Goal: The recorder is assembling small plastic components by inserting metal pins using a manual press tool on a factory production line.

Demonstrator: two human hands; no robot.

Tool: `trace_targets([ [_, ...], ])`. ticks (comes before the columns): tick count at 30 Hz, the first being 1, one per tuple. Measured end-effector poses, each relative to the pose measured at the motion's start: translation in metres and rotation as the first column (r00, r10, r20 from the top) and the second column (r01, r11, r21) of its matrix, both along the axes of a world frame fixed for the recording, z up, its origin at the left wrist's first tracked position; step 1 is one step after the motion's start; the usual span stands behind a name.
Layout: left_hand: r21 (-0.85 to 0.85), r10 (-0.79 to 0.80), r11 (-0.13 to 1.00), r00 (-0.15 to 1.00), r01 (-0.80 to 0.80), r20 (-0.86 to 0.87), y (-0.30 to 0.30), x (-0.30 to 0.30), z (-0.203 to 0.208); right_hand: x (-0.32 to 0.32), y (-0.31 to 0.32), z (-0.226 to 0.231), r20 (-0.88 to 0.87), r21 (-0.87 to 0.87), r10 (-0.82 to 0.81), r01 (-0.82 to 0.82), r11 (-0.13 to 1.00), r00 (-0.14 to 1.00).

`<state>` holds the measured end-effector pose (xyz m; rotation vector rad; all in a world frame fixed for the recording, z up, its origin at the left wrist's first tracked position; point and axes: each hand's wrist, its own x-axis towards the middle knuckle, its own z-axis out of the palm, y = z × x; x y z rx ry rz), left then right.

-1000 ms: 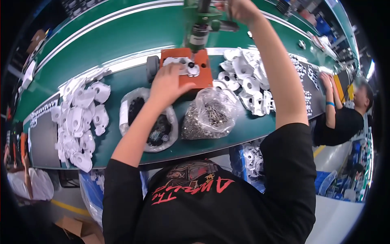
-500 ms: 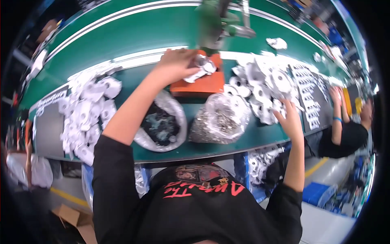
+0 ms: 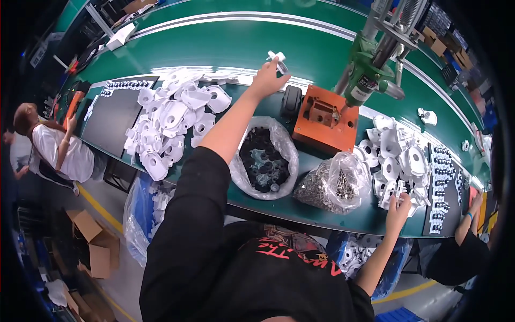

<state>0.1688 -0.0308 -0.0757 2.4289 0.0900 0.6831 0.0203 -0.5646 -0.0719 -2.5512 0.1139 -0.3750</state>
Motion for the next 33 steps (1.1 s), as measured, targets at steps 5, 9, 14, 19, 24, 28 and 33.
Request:
trace_targets([
  [5,0.084,-0.032,0.995,0.982,0.048,-0.188,0.009,-0.063,0.049,-0.002,-0.002,-0.004,0.000,0.090,0.030,-0.030,0.995,1.000],
  [9,0.547,0.371,0.798,0.922,-0.255,-0.111,0.066,-0.136,0.064,-0.001,-0.005,0.001,-0.034,0.204,0.086,-0.077,0.976,0.996],
  [14,0.646,0.667,0.648,0.710,-0.403,-0.226,0.096,-0.238,0.100,0.007,-0.017,-0.010,0.006,0.277,0.076,-0.075,0.958,0.997],
  [19,0.638,0.718,0.633,0.641,-0.439,-0.272,0.110,-0.274,0.081,0.012,-0.019,0.013,0.227,0.388,-0.029,-0.063,0.920,0.974],
  [24,0.442,0.643,0.742,0.722,-0.504,-0.256,0.105,-0.273,0.089,0.001,-0.003,0.054,0.304,0.636,-0.008,-0.197,0.746,0.953],
  [28,-0.247,0.403,0.870,0.904,-0.426,-0.139,0.099,-0.274,0.097,0.006,-0.011,0.051,0.331,0.865,0.094,-0.342,0.368,0.939],
  [33,-0.759,-0.032,0.642,0.993,0.109,0.116,0.049,-0.262,0.105,-0.001,0.045,0.078,0.341,0.925,0.271,-0.270,-0.268,0.900],
])
